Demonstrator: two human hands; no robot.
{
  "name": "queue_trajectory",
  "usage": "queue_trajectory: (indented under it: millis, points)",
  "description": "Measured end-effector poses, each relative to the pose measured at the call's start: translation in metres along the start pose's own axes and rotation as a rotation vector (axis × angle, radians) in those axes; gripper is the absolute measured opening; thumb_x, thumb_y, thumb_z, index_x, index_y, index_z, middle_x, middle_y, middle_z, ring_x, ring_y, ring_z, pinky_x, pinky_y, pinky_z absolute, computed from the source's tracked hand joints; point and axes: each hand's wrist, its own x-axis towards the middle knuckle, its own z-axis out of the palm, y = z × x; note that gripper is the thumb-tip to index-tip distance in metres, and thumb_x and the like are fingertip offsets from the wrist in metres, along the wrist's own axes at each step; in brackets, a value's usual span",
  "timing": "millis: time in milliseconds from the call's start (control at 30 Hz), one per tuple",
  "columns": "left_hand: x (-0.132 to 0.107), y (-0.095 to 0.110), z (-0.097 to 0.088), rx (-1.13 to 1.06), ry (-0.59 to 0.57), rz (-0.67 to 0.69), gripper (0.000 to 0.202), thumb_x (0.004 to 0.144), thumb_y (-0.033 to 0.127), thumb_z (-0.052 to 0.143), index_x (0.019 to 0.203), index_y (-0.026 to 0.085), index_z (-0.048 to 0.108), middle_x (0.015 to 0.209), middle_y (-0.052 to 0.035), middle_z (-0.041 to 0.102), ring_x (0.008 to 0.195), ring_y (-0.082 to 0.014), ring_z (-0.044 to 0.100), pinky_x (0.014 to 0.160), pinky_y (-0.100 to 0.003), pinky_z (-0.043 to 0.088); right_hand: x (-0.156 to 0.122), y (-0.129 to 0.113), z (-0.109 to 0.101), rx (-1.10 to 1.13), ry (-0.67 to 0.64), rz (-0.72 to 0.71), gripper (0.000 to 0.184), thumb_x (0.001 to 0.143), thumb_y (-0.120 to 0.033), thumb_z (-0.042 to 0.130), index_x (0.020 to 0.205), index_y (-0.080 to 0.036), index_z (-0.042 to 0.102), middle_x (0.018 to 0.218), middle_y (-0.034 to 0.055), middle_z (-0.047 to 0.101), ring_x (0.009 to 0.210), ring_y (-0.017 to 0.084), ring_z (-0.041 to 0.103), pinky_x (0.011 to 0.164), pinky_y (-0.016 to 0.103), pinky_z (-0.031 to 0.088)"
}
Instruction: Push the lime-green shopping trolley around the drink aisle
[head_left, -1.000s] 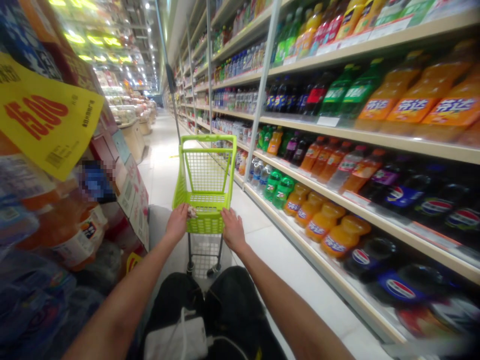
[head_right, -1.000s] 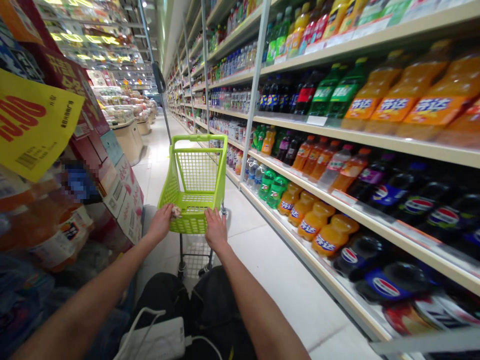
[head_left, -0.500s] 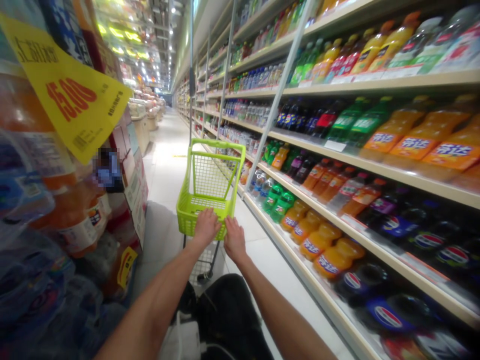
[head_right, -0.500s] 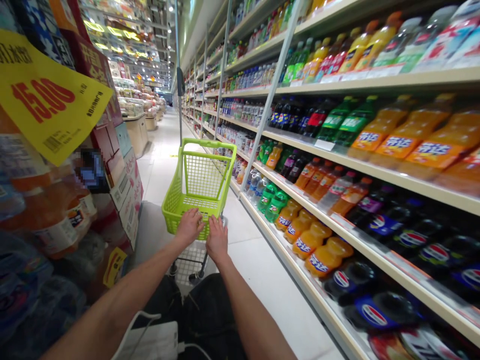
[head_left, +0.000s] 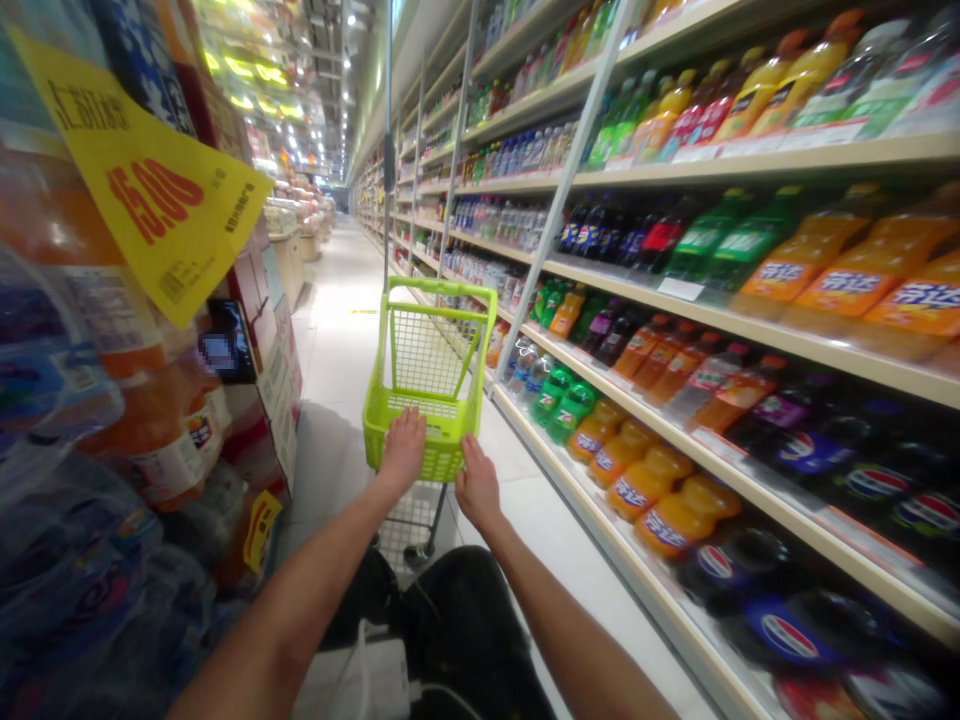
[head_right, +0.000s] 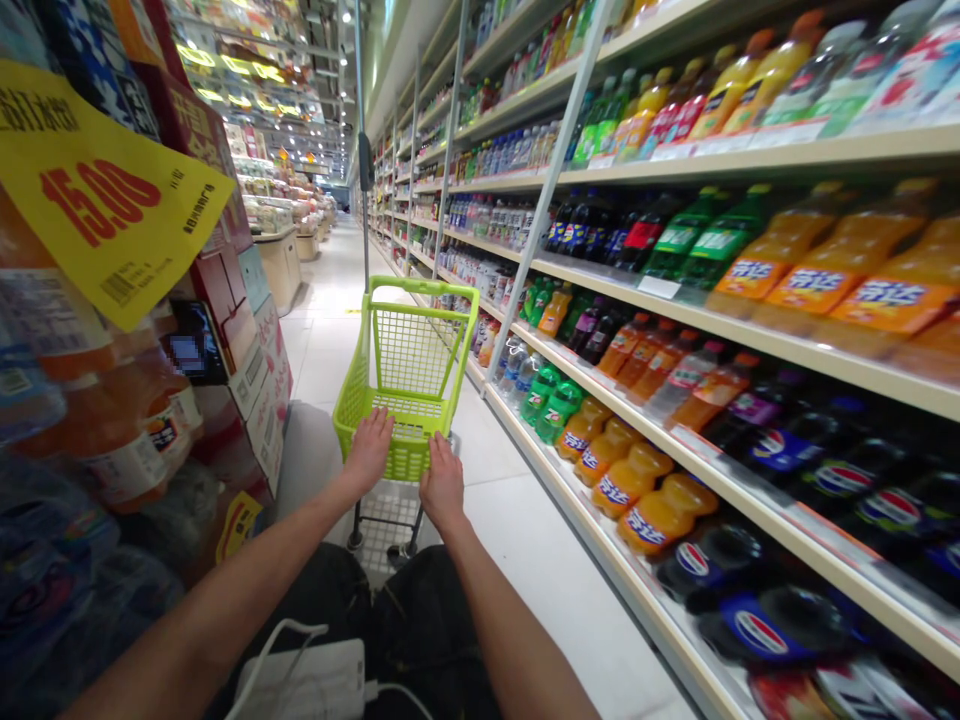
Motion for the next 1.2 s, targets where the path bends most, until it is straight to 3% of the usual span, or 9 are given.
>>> queue_trajectory:
  millis: [100,233,433,567,733,833,967,1033,1200]
  points:
    - [-0.005,0.015,0.006,0.006,0.002,0.068,0.047,0.082,0.005,0.03,0.127,0.011,0.042,0.138,-0.0165,0.037,0.133,-0.0228,0.025,0.106,-0.048,0.027,-0.001,0.004,-0.003,-0.018,0.0,0.015,0.057,0.07,-0.005,0.037,0.126,-0.005,0.043,0.136,0.0166,0.039,0.126,0.022,0.035,0.1,0.039,0.033]
    - [-0.012,0.004,0.0,0.018,-0.008,0.153,0.049,0.081,0.005,0.031,0.128,0.014,0.042,0.139,-0.0137,0.037,0.133,-0.0223,0.023,0.107,-0.048,0.026,-0.003,0.006,-0.011,-0.038,-0.007,0.032,0.058,0.069,-0.003,0.037,0.127,-0.008,0.043,0.137,0.0151,0.039,0.126,0.021,0.035,0.099,0.04,0.033]
    - [-0.011,-0.028,-0.005,0.008,0.046,-0.057,0.053,0.076,0.0,0.033,0.127,0.01,0.041,0.137,-0.0172,0.039,0.132,-0.0251,0.026,0.105,-0.05,0.027,-0.005,-0.005,-0.014,-0.042,-0.063,-0.003,0.058,0.07,-0.003,0.038,0.127,-0.009,0.043,0.138,0.0129,0.038,0.126,0.021,0.036,0.099,0.039,0.032]
    - [-0.008,-0.007,0.006,-0.088,-0.001,0.033,0.052,0.075,-0.001,0.033,0.125,0.012,0.044,0.133,-0.0152,0.045,0.128,-0.0204,0.035,0.105,-0.044,0.032,-0.005,-0.014,-0.01,-0.053,-0.058,0.04,0.058,0.071,-0.003,0.038,0.128,-0.009,0.042,0.139,0.0129,0.037,0.128,0.022,0.033,0.1,0.04,0.03]
    - [-0.009,0.019,0.011,-0.102,-0.05,0.211,0.045,0.08,0.004,0.033,0.123,0.011,0.044,0.135,-0.0153,0.042,0.13,-0.0204,0.031,0.105,-0.043,0.03,-0.005,-0.013,-0.017,-0.128,-0.118,0.081,0.059,0.072,-0.003,0.036,0.13,-0.012,0.041,0.141,0.0097,0.035,0.131,0.028,0.027,0.102,0.053,0.023]
    - [-0.011,-0.004,0.002,-0.042,-0.036,0.152,0.044,0.081,0.004,0.032,0.122,0.01,0.045,0.134,-0.0159,0.043,0.13,-0.0209,0.031,0.106,-0.042,0.03,-0.006,-0.008,-0.019,-0.154,-0.115,0.072,0.059,0.073,-0.003,0.035,0.13,-0.013,0.04,0.141,0.0089,0.035,0.131,0.029,0.025,0.102,0.056,0.021]
    - [-0.013,-0.048,-0.012,0.012,0.042,-0.058,0.045,0.079,0.001,0.03,0.12,0.006,0.046,0.131,-0.0186,0.046,0.129,-0.0221,0.033,0.104,-0.042,0.032,-0.007,-0.007,-0.016,-0.159,-0.106,0.08,0.06,0.071,-0.001,0.035,0.131,-0.012,0.04,0.141,0.01,0.034,0.131,0.028,0.025,0.101,0.055,0.022]
    - [-0.011,-0.053,-0.012,-0.003,0.052,-0.101,0.046,0.078,-0.001,0.029,0.12,0.005,0.047,0.13,-0.0198,0.046,0.128,-0.0223,0.034,0.104,-0.041,0.032,-0.007,-0.009,-0.015,-0.167,-0.088,0.106,0.059,0.071,-0.002,0.036,0.13,-0.012,0.041,0.142,0.0111,0.031,0.132,0.027,0.024,0.101,0.053,0.023]
    - [-0.004,-0.008,0.003,-0.052,0.015,-0.021,0.049,0.077,-0.001,0.029,0.123,0.006,0.045,0.133,-0.0192,0.044,0.129,-0.022,0.033,0.105,-0.041,0.031,-0.006,-0.013,-0.018,-0.177,-0.097,0.146,0.056,0.073,-0.005,0.038,0.128,-0.014,0.044,0.142,0.0117,0.032,0.131,0.027,0.026,0.101,0.052,0.022]
